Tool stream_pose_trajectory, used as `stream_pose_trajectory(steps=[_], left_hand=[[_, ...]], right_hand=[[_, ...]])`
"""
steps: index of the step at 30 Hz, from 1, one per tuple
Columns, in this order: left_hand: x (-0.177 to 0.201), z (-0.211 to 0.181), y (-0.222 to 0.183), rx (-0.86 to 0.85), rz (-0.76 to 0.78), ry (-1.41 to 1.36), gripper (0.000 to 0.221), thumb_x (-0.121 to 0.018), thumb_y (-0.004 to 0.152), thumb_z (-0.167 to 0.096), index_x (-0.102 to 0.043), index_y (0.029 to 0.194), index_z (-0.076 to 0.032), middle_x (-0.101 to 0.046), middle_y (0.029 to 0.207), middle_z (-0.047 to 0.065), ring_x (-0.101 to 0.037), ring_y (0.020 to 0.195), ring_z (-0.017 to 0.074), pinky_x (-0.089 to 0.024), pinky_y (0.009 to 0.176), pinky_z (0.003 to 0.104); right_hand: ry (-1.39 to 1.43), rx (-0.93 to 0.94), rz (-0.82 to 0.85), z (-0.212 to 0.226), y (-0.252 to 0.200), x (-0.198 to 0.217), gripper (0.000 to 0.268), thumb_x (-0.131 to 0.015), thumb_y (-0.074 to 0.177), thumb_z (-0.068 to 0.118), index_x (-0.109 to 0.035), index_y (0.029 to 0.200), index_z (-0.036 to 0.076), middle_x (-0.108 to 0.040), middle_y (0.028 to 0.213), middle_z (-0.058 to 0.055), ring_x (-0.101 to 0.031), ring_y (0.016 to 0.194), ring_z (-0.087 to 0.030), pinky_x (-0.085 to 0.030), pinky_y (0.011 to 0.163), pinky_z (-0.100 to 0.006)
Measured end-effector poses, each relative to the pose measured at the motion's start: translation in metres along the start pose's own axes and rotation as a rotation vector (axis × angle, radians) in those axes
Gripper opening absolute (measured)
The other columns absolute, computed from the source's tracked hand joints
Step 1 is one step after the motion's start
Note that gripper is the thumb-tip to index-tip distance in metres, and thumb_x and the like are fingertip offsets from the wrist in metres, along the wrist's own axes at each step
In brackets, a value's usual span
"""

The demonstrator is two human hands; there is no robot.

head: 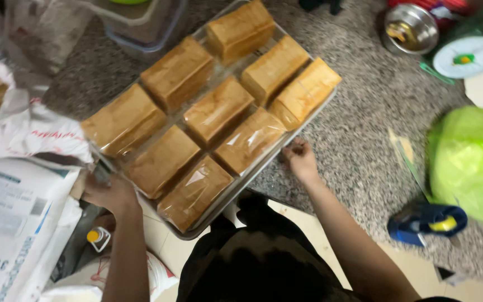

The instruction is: The person places pieces of bread into plastic bags and seals them with tape from a dispenser on a granite counter.

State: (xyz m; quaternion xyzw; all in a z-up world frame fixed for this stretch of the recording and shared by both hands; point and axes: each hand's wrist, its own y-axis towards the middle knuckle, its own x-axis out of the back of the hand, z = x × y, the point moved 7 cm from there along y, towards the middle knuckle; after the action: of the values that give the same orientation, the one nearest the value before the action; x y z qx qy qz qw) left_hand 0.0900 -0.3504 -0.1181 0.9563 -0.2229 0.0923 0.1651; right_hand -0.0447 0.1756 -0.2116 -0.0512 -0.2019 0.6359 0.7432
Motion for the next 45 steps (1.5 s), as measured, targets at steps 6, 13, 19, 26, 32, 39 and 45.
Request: stream_pose_trajectory(steps=[6, 13, 19, 26, 32, 39, 45], left_hand=[[-0.099, -0.149, -0.106, -0.124, 0.518, -0.428, 0.028, -0.056, 0.103, 0.008, -0.057, 0.129, -0.005, -0.059, 0.126, 0.007, -0.058, 0.115, 0.0146, -0.048, 0.104, 0.029], [-0.294, -0.116, -0.280, 1.232, 1.201, -0.663, 0.048, -0.054, 0.101, -0.032, -0.053, 0.142, -0.007, -0.059, 0.142, 0.009, -0.050, 0.138, 0.0261, -0.032, 0.121, 0.039], [-0.387, -0.102, -0.288, 1.325, 1.123, -0.840, 0.056, -0.049, 0.101, -0.040, -0.049, 0.147, -0.007, -0.057, 0.148, 0.008, -0.052, 0.136, 0.0255, -0.033, 0.121, 0.043], [-0.401, -0.133, -0.269, 1.180, 0.878, -0.680, 0.052, -0.040, 0.105, -0.044, -0.054, 0.143, -0.012, -0.061, 0.144, 0.004, -0.056, 0.133, 0.0228, -0.040, 0.116, 0.043], [-0.361, -0.183, -0.261, 1.182, 0.855, -0.853, 0.061, -0.025, 0.102, -0.047, -0.054, 0.142, -0.011, -0.061, 0.143, 0.010, -0.057, 0.132, 0.0267, -0.044, 0.112, 0.046], [-0.343, -0.219, -0.288, 1.378, 0.926, -0.770, 0.060, -0.030, 0.099, -0.053, -0.050, 0.141, -0.015, -0.056, 0.140, 0.010, -0.053, 0.127, 0.0287, -0.042, 0.102, 0.049], [-0.342, -0.253, -0.288, 0.642, 1.173, -0.699, 0.040, -0.052, 0.107, -0.036, -0.058, 0.136, -0.009, -0.059, 0.139, 0.014, -0.053, 0.133, 0.0312, -0.042, 0.112, 0.047]], right_hand=[[0.318, 0.030, -0.172, 0.009, 0.054, 0.071, 0.016, -0.057, 0.105, 0.017, -0.053, 0.113, 0.004, -0.060, 0.084, -0.006, -0.054, 0.063, -0.012, -0.047, 0.053, -0.028], [0.124, 0.219, -0.238, 0.061, 0.131, 0.122, 0.023, -0.061, 0.101, 0.023, -0.061, 0.116, 0.005, -0.065, 0.093, -0.008, -0.060, 0.065, -0.015, -0.053, 0.056, -0.030], [-0.305, 0.614, -0.279, 0.116, 0.180, 0.121, 0.042, -0.066, 0.105, 0.029, -0.065, 0.134, -0.001, -0.070, 0.127, -0.018, -0.068, 0.117, -0.033, -0.052, 0.099, -0.040], [-0.464, 0.186, 0.121, 0.163, 0.147, 0.085, 0.049, -0.067, 0.094, 0.035, -0.061, 0.132, 0.004, -0.073, 0.103, -0.014, -0.073, 0.095, -0.028, -0.058, 0.089, -0.040], [-0.404, 0.782, -0.132, 0.244, 0.021, 0.092, 0.044, -0.075, 0.087, 0.015, -0.061, 0.126, -0.001, -0.062, 0.135, -0.023, -0.047, 0.134, -0.044, -0.041, 0.112, -0.052], [-0.452, 0.903, -0.356, 0.246, -0.077, 0.133, 0.046, -0.079, 0.084, 0.010, -0.053, 0.122, 0.002, -0.048, 0.148, -0.027, -0.042, 0.143, -0.046, -0.027, 0.122, -0.059], [0.271, 0.443, -0.581, 0.135, -0.092, 0.178, 0.028, -0.064, 0.104, 0.018, -0.045, 0.121, 0.006, -0.057, 0.143, -0.020, -0.056, 0.131, -0.034, -0.042, 0.116, -0.053]])
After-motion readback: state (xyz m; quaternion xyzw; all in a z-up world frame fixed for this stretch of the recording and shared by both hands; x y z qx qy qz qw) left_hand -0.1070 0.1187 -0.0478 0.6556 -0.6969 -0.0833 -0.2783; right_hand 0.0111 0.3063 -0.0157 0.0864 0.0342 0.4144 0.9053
